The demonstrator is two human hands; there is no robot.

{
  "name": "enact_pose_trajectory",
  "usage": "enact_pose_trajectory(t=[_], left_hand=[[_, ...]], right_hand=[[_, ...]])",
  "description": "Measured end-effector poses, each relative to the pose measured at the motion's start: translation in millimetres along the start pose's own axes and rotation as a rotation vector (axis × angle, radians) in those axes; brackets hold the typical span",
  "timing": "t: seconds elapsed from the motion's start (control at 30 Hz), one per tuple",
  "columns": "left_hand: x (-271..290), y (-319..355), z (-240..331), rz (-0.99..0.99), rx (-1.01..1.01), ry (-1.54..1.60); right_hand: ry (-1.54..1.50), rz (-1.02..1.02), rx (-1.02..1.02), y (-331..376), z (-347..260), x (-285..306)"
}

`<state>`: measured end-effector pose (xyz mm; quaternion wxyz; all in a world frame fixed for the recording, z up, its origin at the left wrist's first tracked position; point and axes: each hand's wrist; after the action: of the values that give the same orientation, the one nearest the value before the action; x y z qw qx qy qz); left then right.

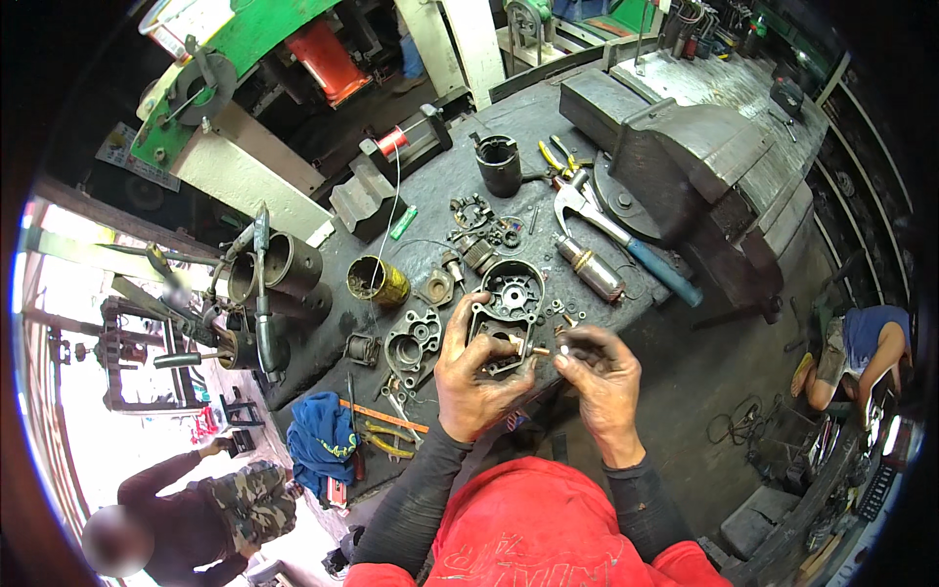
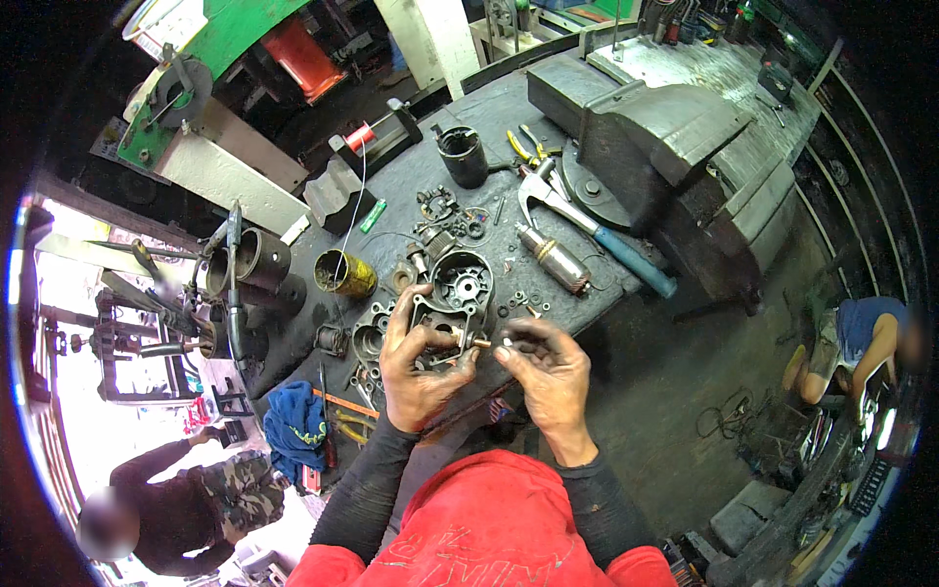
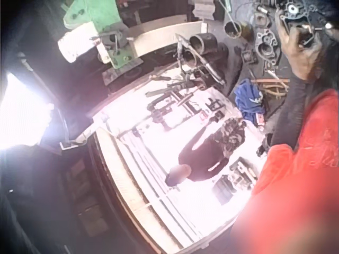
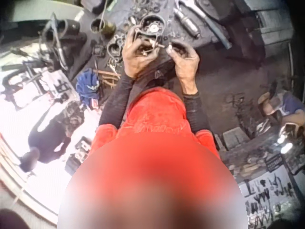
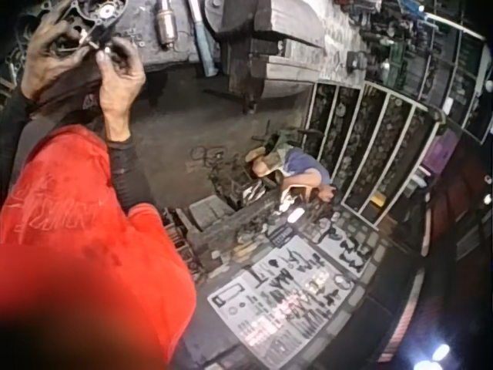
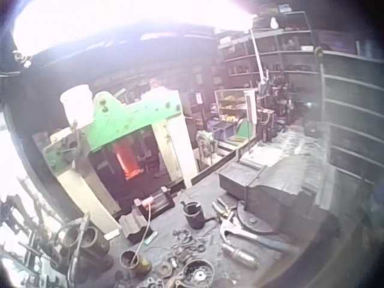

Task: The person assembles small mechanical components on a workbench, inserting pins and washers into a housing and using a hammer to tap them into place. They wipe parts with a cloth and repeatedly handle the housing and a cylindrical component while other people move in the background.

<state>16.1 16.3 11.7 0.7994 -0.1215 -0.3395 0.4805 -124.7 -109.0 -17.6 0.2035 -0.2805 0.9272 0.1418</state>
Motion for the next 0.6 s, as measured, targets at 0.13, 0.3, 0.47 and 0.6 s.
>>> enact_pose_trajectory(t=[0.13, 0.3, 0.47, 0.6], left_hand=[[-0.7, -0.1, -1.4, 0.007, -0.031, -0.027], [-0.6, 1.0, -4.2, 0.011, -0.042, -0.022], [-2.1, 1.7, -4.8, 0.013, -0.016, -0.004], [-2.6, 2.1, -5.2, 0.009, 0.003, 0.007]], right_hand=[[-0.013, -0.044, -0.004, 2.4, 3.1, -9.5], [-0.057, 0.003, -0.008, 11.0, 6.0, -15.2], [0.195, -0.015, 0.185, 8.6, -0.7, -18.0], [0.289, -0.039, 0.26, 6.8, -3.1, -15.8]])
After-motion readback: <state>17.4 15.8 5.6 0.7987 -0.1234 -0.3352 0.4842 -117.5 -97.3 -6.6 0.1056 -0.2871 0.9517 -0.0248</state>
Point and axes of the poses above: each hand's wrist, its own y-axis away from the middle knuckle, its own x-axis out of the back of the hand, z = x × y, and after that the axes turned 8 degrees about z, right-handed
